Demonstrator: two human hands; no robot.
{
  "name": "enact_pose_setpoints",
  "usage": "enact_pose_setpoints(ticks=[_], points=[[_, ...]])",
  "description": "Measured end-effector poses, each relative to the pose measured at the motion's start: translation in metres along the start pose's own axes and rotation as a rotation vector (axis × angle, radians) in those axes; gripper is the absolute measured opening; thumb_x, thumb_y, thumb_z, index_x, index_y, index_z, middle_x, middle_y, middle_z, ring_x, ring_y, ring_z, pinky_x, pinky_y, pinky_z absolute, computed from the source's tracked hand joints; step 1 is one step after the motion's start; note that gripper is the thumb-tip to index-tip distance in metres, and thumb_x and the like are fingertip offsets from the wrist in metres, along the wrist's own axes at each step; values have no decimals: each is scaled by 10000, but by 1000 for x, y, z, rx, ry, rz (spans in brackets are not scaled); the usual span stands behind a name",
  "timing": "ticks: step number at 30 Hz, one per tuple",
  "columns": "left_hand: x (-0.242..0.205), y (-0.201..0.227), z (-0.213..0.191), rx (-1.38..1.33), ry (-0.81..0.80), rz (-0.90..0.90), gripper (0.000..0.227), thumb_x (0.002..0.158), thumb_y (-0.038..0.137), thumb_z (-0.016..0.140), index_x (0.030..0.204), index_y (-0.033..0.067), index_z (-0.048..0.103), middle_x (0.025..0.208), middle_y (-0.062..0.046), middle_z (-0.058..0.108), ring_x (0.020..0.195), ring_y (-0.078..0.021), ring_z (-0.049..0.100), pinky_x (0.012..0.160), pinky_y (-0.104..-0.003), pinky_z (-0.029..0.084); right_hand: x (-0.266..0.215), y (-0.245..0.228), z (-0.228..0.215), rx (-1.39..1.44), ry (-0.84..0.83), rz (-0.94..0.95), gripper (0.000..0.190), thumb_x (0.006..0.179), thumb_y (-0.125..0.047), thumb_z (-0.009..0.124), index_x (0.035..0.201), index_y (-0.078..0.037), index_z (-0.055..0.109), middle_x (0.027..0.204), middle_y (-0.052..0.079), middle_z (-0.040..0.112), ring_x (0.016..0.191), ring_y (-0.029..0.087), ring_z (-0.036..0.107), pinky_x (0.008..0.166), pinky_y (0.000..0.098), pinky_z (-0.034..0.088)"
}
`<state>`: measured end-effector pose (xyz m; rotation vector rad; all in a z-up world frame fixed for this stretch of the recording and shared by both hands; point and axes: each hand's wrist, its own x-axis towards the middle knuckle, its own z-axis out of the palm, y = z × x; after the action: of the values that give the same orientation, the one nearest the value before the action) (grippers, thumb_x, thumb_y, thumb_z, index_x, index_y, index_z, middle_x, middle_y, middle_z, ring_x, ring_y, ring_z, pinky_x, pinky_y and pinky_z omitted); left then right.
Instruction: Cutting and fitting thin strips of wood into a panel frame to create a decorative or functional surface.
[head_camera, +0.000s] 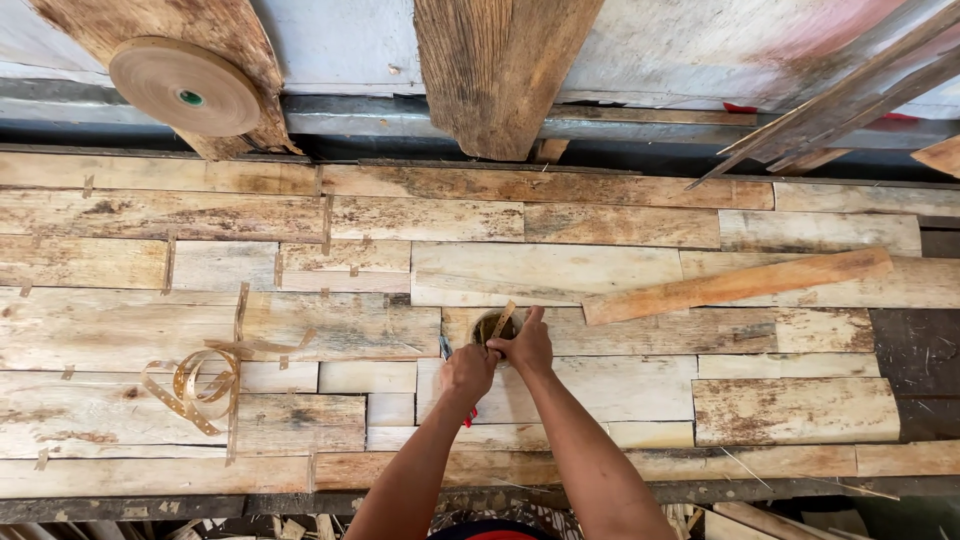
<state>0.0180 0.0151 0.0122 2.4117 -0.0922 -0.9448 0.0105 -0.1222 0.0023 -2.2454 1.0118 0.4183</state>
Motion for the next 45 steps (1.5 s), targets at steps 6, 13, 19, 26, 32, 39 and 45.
enact_pose_setpoints(ticks=[6, 13, 19, 26, 32, 39, 45], points=[[7, -23, 18, -56, 41, 113, 396, 970, 420, 642, 798, 77, 743, 858, -175, 745, 882, -374, 716, 788, -503, 550, 11, 12, 12, 24, 83, -46, 983, 560, -407, 1026, 1255, -54, 426, 1125, 214, 687, 1027, 373, 704, 837, 467, 588], [-8, -49, 26, -181, 118, 181, 466, 980, 425, 671, 745, 25, 709, 681, -182, 688, 678, -376, 676, 636, -503, 518, 21, 16, 13, 1, 55, -80, 882, 579, -444, 1006, 1156, -51, 467, 1030, 190, 717, 949, 357, 733, 817, 451, 600], [-30, -69, 15, -340, 4, 140, 439, 972, 407, 665, 757, 26, 698, 592, -114, 664, 512, -249, 638, 530, -414, 483, 31, 27, 20, -45, -6, -77, 878, 623, -468, 984, 1209, -29, 500, 1083, 187, 713, 998, 334, 721, 866, 433, 594], [-54, -88, 4, -395, -4, 126, 475, 998, 386, 657, 708, 13, 617, 554, -121, 612, 488, -221, 614, 506, -406, 469, 40, 33, 26, -87, -16, -99, 857, 636, -486, 961, 1250, 3, 618, 1169, 189, 735, 1077, 317, 723, 940, 416, 577], [-64, -90, -2, -475, -47, 91, 454, 988, 384, 649, 727, 13, 636, 550, -97, 642, 488, -150, 678, 494, -354, 515, 42, 34, 25, -76, -27, -78, 746, 663, -449, 948, 1212, -39, 655, 1149, 159, 750, 1061, 310, 727, 925, 422, 574], [-63, -107, 4, -423, -33, 74, 433, 984, 385, 642, 761, 16, 680, 558, -96, 664, 491, -153, 689, 507, -346, 522, 47, 40, 32, -10, 0, -54, 593, 747, -406, 905, 1129, -20, 667, 1100, 162, 756, 1012, 323, 726, 893, 438, 569], [-80, -106, -12, -615, -61, 20, 422, 996, 390, 640, 823, 8, 685, 569, -83, 641, 507, -116, 621, 482, -334, 449, 37, 31, 24, 68, -27, 46, 563, 911, -477, 741, 1252, -56, 590, 1164, 165, 723, 1001, 301, 725, 863, 424, 584]])
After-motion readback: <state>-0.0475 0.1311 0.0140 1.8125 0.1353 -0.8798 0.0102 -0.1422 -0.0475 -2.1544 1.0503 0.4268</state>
